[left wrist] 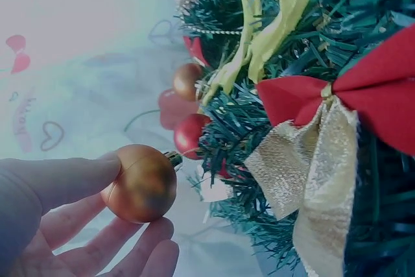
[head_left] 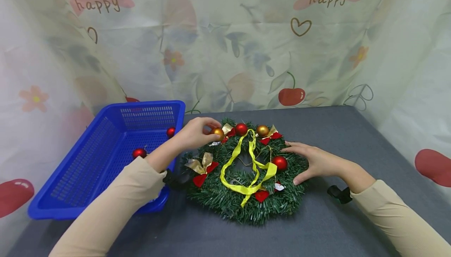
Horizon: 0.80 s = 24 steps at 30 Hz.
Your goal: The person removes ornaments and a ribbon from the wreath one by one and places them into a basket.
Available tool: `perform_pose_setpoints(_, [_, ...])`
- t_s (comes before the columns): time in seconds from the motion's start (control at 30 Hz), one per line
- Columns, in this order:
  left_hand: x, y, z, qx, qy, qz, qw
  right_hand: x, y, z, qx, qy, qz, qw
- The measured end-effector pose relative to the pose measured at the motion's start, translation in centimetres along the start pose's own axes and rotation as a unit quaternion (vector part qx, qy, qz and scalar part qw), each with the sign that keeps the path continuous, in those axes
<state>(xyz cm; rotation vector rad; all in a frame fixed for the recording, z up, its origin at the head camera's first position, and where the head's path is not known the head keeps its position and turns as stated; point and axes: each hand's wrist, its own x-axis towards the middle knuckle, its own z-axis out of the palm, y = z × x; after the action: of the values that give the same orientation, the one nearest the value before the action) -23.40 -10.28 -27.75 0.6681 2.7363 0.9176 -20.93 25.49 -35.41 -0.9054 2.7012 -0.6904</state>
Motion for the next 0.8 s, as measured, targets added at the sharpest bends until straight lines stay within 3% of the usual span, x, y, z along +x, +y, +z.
perform_pose_setpoints(0.53, [-2.1,0.2,-0.9,-0.024,0.024,0.033,0.9989,0.1,0.1,0.1,-0.004,0.002,-0.004,1.0000])
perform_pose_setpoints(0.8, [-3.3,0.1,-1.7,-0.052,0.035,0.030,0.9976,0.0,0.1,0.0,-0.001,0.001,-0.001,1.0000])
